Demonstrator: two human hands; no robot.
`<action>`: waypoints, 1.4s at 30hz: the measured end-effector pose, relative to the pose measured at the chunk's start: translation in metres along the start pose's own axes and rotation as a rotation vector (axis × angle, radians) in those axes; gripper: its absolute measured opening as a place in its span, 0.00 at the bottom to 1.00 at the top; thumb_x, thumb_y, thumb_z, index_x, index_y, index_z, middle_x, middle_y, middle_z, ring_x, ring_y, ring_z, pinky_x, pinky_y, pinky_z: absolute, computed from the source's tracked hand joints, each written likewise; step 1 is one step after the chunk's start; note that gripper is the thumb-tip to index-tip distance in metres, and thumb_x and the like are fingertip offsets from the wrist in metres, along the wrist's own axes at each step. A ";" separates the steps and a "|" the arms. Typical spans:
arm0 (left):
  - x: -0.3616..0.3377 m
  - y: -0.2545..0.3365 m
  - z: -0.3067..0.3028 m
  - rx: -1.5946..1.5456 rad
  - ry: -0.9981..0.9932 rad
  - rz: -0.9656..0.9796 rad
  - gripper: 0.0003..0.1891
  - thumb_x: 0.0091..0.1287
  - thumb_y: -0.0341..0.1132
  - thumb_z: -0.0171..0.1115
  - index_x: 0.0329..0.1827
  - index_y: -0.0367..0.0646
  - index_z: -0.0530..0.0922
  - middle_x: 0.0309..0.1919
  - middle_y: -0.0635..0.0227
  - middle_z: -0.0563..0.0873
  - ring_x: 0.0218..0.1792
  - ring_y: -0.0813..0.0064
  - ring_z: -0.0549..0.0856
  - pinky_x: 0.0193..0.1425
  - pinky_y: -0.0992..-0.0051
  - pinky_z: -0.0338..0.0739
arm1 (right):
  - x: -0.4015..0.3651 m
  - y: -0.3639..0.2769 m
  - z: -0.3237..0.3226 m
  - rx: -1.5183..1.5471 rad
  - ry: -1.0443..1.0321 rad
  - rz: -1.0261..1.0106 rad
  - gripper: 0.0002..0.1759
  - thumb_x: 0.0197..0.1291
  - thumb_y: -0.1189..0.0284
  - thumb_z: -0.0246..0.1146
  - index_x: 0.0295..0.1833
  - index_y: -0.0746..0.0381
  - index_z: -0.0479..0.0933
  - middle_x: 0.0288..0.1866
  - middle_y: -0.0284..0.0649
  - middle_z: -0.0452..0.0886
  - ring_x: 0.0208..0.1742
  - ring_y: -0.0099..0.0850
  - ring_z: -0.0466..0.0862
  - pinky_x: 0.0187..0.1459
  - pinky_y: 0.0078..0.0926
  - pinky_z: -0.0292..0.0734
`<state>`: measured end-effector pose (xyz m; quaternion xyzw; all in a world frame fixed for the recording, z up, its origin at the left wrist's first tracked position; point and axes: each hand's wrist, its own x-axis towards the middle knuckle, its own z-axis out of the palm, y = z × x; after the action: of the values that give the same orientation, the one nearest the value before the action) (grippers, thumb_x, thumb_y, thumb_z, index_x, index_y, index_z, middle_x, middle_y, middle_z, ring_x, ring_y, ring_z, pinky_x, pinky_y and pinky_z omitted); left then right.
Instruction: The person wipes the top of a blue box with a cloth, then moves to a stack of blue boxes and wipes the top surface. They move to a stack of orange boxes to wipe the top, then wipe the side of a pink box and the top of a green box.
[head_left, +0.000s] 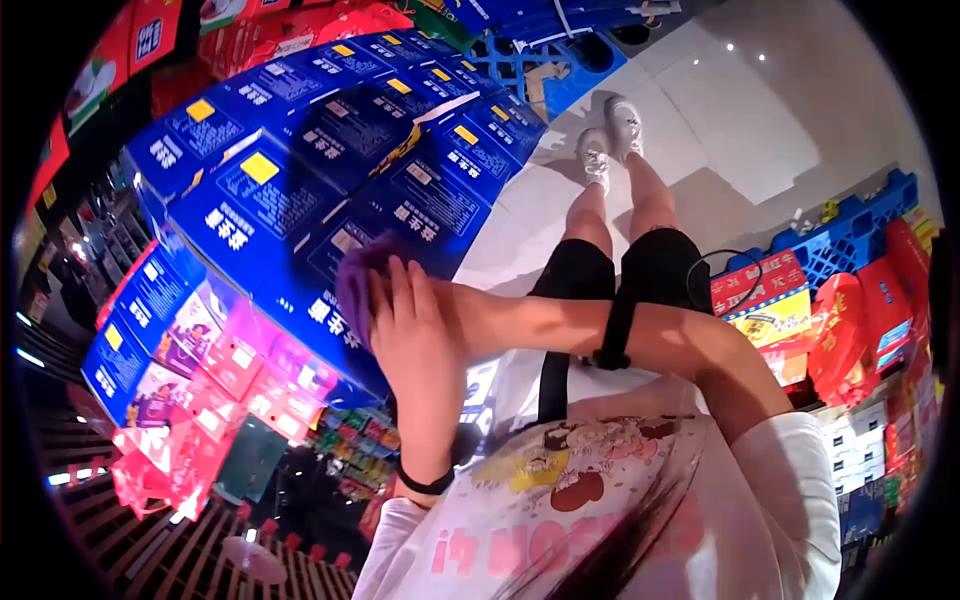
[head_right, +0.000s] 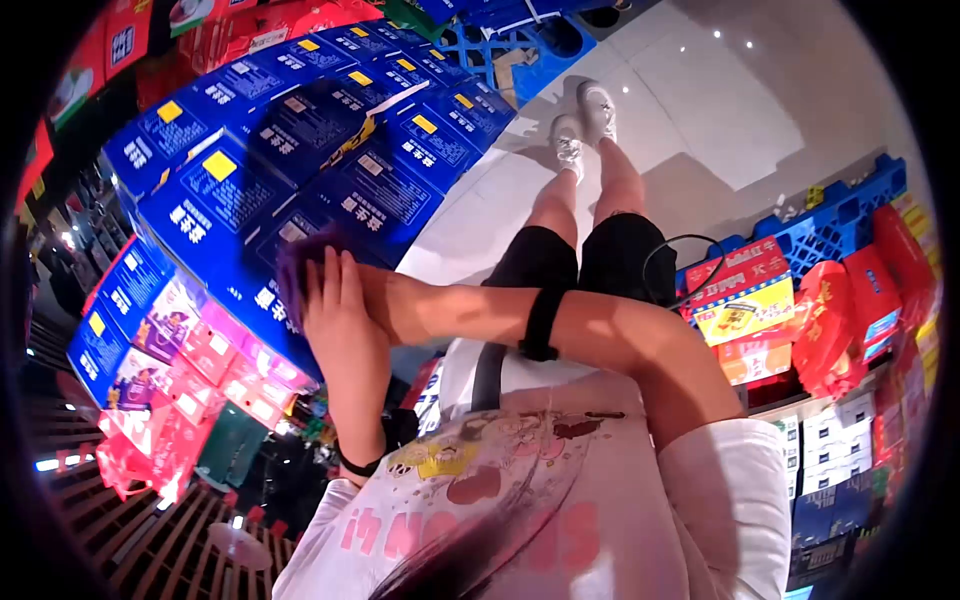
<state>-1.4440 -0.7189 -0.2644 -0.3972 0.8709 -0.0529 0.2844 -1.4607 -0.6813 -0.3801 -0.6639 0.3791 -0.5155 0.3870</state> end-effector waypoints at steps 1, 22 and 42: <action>-0.005 -0.004 -0.002 0.004 0.015 -0.011 0.23 0.53 0.24 0.48 0.55 0.31 0.70 0.58 0.47 0.71 0.59 0.48 0.70 0.61 0.60 0.65 | 0.002 -0.004 0.003 -0.019 -0.028 -0.007 0.34 0.51 0.64 0.58 0.62 0.71 0.61 0.66 0.58 0.58 0.68 0.50 0.56 0.69 0.41 0.47; 0.074 0.063 -0.021 -0.452 -0.121 0.569 0.14 0.58 0.30 0.54 0.48 0.41 0.73 0.28 0.47 0.80 0.32 0.46 0.79 0.36 0.55 0.73 | -0.096 -0.016 -0.199 -0.217 -0.213 0.867 0.17 0.51 0.68 0.55 0.49 0.58 0.74 0.39 0.51 0.79 0.42 0.49 0.77 0.45 0.42 0.71; 0.252 0.493 -0.309 -0.915 -0.452 1.254 0.12 0.57 0.28 0.63 0.43 0.34 0.77 0.28 0.67 0.81 0.29 0.80 0.77 0.36 0.79 0.73 | -0.378 -0.153 -0.633 -0.139 0.964 0.690 0.13 0.51 0.76 0.62 0.44 0.64 0.78 0.35 0.40 0.82 0.34 0.25 0.80 0.39 0.23 0.75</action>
<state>-2.0683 -0.6075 -0.2788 0.0870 0.7885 0.5598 0.2395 -2.1322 -0.3547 -0.2828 -0.2174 0.7387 -0.5770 0.2723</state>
